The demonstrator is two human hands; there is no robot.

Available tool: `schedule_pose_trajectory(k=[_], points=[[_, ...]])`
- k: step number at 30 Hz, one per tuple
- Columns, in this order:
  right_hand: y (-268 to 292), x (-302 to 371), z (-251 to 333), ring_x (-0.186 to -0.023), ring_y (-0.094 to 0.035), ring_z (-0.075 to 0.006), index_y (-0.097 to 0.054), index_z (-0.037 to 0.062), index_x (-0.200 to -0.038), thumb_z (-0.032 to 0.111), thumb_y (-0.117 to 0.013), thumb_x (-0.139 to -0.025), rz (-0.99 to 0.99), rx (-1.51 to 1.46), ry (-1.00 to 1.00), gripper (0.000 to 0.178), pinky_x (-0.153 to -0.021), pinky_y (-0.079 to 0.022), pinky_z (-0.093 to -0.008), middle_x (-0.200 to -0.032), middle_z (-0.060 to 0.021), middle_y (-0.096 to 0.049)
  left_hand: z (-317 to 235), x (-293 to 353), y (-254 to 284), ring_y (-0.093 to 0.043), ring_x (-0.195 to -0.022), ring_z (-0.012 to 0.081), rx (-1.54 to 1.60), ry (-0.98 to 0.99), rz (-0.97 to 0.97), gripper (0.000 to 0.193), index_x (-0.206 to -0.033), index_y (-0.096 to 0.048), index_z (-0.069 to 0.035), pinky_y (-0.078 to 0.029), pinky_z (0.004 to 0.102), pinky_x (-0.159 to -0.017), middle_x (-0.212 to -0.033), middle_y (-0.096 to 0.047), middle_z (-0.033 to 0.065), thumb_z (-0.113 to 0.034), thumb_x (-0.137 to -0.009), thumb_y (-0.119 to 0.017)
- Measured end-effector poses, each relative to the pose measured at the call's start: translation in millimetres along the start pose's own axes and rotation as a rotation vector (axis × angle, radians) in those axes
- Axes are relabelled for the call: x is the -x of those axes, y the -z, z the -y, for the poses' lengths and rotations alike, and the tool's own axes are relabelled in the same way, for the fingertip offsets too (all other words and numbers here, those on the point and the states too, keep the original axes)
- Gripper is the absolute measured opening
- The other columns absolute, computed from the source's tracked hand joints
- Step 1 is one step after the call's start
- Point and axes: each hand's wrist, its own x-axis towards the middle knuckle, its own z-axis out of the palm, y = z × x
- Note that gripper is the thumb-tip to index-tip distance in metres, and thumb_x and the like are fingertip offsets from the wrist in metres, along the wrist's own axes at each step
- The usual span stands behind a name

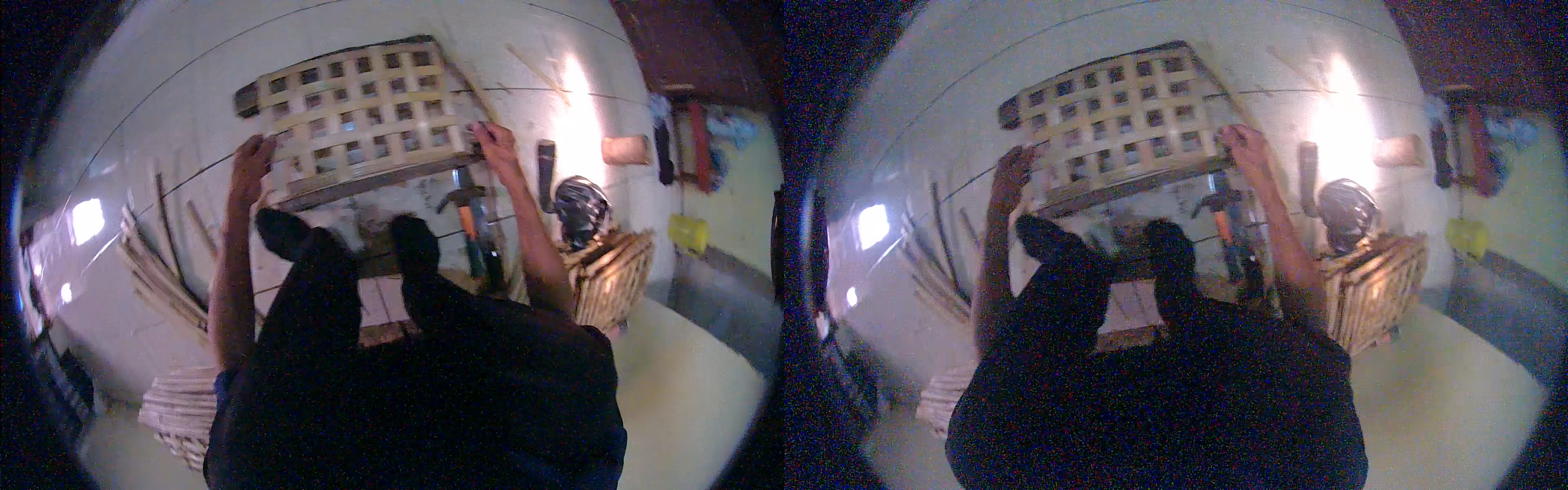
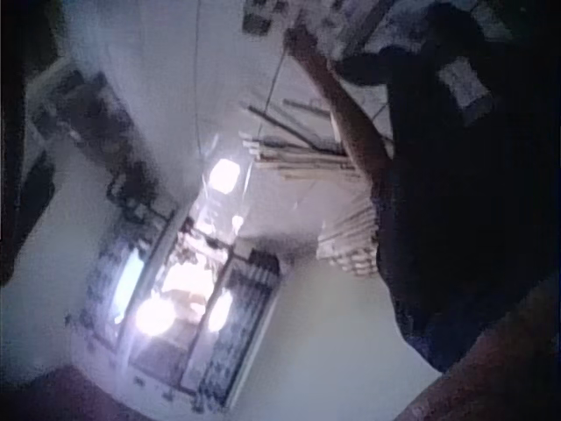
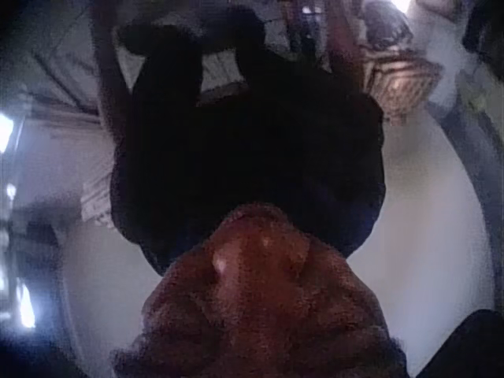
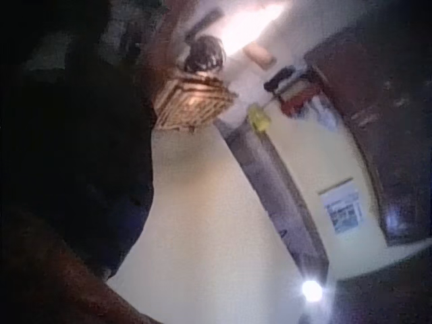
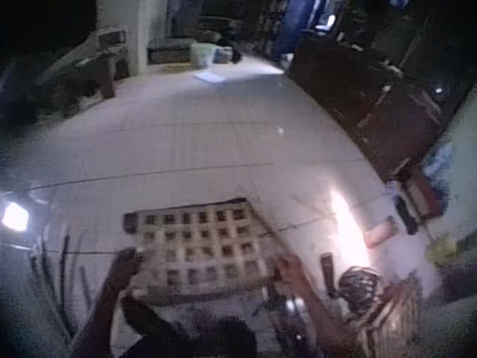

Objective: The person weaves thin wooden strips into a rectangular basket frame, using a hammer to tap the strips into place. They repeatedly pick up strips, insert them into the weave, and secure them with the hammer.

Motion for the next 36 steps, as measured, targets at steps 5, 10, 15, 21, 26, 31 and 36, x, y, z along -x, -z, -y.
schedule_pose_trajectory(k=[5,10,15,21,26,31,36], points=[[19.2,-5.5,-14.1,-0.073,-0.052,-0.0095,-0.07,0.0025,-0.101,0.031,-0.061,-0.091,0.014,0.0,-0.175,0.031,-0.067,-0.044,-0.0262,-0.078,-0.0015,-0.063,-6.9,7.8,-3.9,-0.058,-0.084,0.0136,-0.202,0.108,-0.003,0.034,-0.109,-0.06,-0.002,-0.048,0.0314,-0.076,-0.097,-0.063,0.0042,-0.031,-0.091,-0.061],[9.8,2.3,11.1,-0.072,-0.054,-0.0095,-0.07,-0.0003,-0.1,0.031,-0.065,-0.089,0.098,-0.052,-0.193,0.033,-0.064,-0.044,-0.0254,-0.079,-0.0021,-0.065,-4.6,9.7,5.6,-0.06,-0.087,0.0152,-0.104,0.101,0.143,0.037,-0.111,-0.06,-0.003,-0.049,0.035,-0.079,-0.098,-0.064,0.0062,-0.033,-0.09,-0.063],[-11.4,5.1,-0.5,-0.071,-0.056,-0.0094,-0.07,-0.0014,-0.099,0.03,-0.067,-0.086,0.072,-0.03,-0.127,0.034,-0.064,-0.045,-0.0256,-0.079,-0.004,-0.066,6.5,-1.0,11.9,-0.061,-0.081,0.014,-0.038,0.132,0.171,0.034,-0.109,-0.061,-0.002,-0.051,0.0318,-0.074,-0.093,-0.064,0.005,-0.03,-0.09,-0.064],[-12.2,0.5,-12.1,-0.072,-0.057,-0.0116,-0.069,-0.0005,-0.099,0.031,-0.066,-0.087,0.1,0.036,-0.112,0.034,-0.064,-0.045,-0.0277,-0.081,-0.0049,-0.067,1.2,2.3,9.0,-0.061,-0.078,0.0131,-0.106,0.076,0.175,0.032,-0.108,-0.062,-0.001,-0.052,0.0305,-0.072,-0.09,-0.064,0.0038,-0.028,-0.09,-0.065],[-19.3,-1.1,-22.0,-0.074,-0.057,-0.0109,-0.069,0.0008,-0.099,0.032,-0.067,-0.087,0.095,-0.016,-0.031,0.034,-0.067,-0.046,-0.0271,-0.081,-0.0037,-0.066,35.0,-9.5,22.5,-0.062,-0.081,0.0136,0.089,-0.1,0.253,0.035,-0.111,-0.062,0.0,-0.052,0.0309,-0.071,-0.093,-0.065,0.0045,-0.026,-0.089,-0.066],[-15.7,3.7,-6.6,-0.071,-0.054,-0.0102,-0.07,0.0014,-0.097,0.031,-0.067,-0.087,0.128,-0.088,-0.14,0.031,-0.068,-0.044,-0.0266,-0.077,-0.0009,-0.063,32.8,-1.4,21.3,-0.063,-0.085,0.0166,-0.058,-0.267,0.238,0.036,-0.114,-0.062,0.0,-0.054,0.0341,-0.076,-0.095,-0.067,0.008,-0.025,-0.089,-0.065],[-5.8,1.5,5.8,-0.07,-0.052,-0.0092,-0.07,0.0009,-0.095,0.03,-0.067,-0.087,0.155,-0.072,-0.118,0.031,-0.066,-0.042,-0.0256,-0.074,0.0009,-0.061,17.3,-3.2,18.2,-0.063,-0.086,0.018,0.044,0.09,0.212,0.037,-0.119,-0.061,-0.002,-0.055,0.0351,-0.075,-0.097,-0.066,0.0082,-0.024,-0.09,-0.064]])
